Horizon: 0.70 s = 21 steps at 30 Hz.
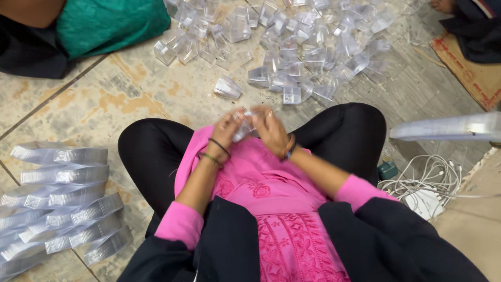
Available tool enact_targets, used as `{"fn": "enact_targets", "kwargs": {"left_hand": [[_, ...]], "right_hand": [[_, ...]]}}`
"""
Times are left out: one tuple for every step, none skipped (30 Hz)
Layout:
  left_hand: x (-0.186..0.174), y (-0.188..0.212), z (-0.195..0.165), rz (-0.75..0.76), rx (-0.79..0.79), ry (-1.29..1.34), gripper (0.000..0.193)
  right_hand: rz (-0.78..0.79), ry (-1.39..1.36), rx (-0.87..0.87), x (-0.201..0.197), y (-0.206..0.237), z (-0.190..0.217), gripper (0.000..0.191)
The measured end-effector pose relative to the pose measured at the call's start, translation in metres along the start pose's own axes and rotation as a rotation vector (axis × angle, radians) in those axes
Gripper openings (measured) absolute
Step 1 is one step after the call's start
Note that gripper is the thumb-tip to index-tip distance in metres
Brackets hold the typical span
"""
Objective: The person sits on the floor and folds clear plastic sheets into small box shapes, pressing the edges to form each box, then stacks the finished boxes into piles beside them and reaches for the next flat piece.
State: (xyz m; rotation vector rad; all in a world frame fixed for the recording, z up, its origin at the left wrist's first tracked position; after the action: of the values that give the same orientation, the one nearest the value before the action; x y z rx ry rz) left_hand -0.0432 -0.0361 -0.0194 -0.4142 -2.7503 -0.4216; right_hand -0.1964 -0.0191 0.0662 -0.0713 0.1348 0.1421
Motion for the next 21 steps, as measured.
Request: {"fn": "enact_targets", "kwargs": {"left_hand": [[-0.022, -0.012, 0.004, -0.100, -0.043, 0.075, 0.038], [-0.044, -0.023, 0.006, -0.202, -0.089, 0.151, 0.036], [-0.062, -0.031, 0.010, -0.304, -0.132, 0.226, 0.035], [-0.073, -0.036, 0.015, -0.377, -0.181, 0.265, 0.035], [-0.082, -0.041, 0.018, -0.451, -0.227, 0.304, 0.036], [-0.090, -0.043, 0.020, -0.526, -0.271, 0.344, 0.037], [-0.091, -0.047, 0.018, -0.508, -0.262, 0.327, 0.040], [-0.090, -0.048, 0.017, -0.492, -0.251, 0.310, 0.043], [-0.088, -0.049, 0.015, -0.477, -0.242, 0.295, 0.047], [-0.085, -0.049, 0.014, -0.442, -0.226, 0.307, 0.052], [-0.082, -0.047, 0.012, -0.408, -0.214, 0.320, 0.058], [-0.081, -0.046, 0.011, -0.376, -0.205, 0.334, 0.065], [-0.081, -0.046, 0.010, -0.371, -0.206, 0.341, 0.069], [-0.082, -0.045, 0.009, -0.365, -0.209, 0.347, 0.073], [-0.083, -0.045, 0.008, -0.358, -0.214, 0.355, 0.077], [-0.084, -0.046, 0.007, -0.352, -0.211, 0.355, 0.077], [-0.085, -0.048, 0.006, -0.344, -0.208, 0.354, 0.078], [-0.084, -0.050, 0.006, -0.333, -0.205, 0.352, 0.078], [-0.084, -0.052, 0.005, -0.334, -0.199, 0.326, 0.079], [-0.082, -0.054, 0.005, -0.333, -0.191, 0.300, 0.079], [-0.080, -0.056, 0.006, -0.331, -0.183, 0.272, 0.079]], "right_hand": [[-0.037, 0.141, -0.066, -0.006, -0.024, 0.002, 0.026], [-0.072, 0.281, -0.129, -0.012, -0.051, 0.003, 0.023], [-0.086, 0.394, -0.233, -0.014, -0.080, 0.006, 0.023], [-0.099, 0.507, -0.345, -0.012, -0.108, 0.010, 0.024], [-0.077, 0.633, -0.312, -0.009, -0.132, 0.003, 0.025], [-0.054, 0.759, -0.280, -0.005, -0.153, -0.003, 0.027], [-0.039, 0.874, -0.310, 0.002, -0.170, -0.005, 0.030], [-0.025, 0.987, -0.342, 0.011, -0.184, -0.007, 0.033], [-0.010, 1.101, -0.373, 0.018, -0.197, -0.008, 0.037], [0.022, 1.170, -0.386, 0.025, -0.207, -0.010, 0.039], [0.056, 1.239, -0.396, 0.032, -0.215, -0.012, 0.041], [0.094, 1.307, -0.405, 0.039, -0.221, -0.015, 0.044], [0.138, 1.359, -0.319, 0.042, -0.229, -0.022, 0.036], [0.182, 1.411, -0.231, 0.044, -0.236, -0.028, 0.029], [0.226, 1.463, -0.139, 0.045, -0.241, -0.035, 0.023], [0.197, 1.374, -0.083, 0.043, -0.244, -0.036, 0.019], [0.165, 1.285, -0.024, 0.039, -0.247, -0.036, 0.021], [0.129, 1.197, 0.036, 0.033, -0.247, -0.037, 0.027], [0.124, 0.947, 0.142, 0.029, -0.243, -0.041, 0.030], [0.114, 0.695, 0.242, 0.026, -0.232, -0.045, 0.034], [0.102, 0.440, 0.336, 0.025, -0.216, -0.050, 0.038]]}}
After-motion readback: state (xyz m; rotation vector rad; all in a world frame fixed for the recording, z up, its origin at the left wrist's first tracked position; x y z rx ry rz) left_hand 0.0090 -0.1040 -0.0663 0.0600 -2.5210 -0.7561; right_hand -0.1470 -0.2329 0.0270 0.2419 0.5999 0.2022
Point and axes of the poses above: each hand's wrist, its own y-axis away from the middle knuckle, its own x-axis out of the palm, z = x × y, the point moved 7 cm from there along -y, towards the middle knuckle, and after that the axes turned 5 degrees about -y, right-handed, at the moved point
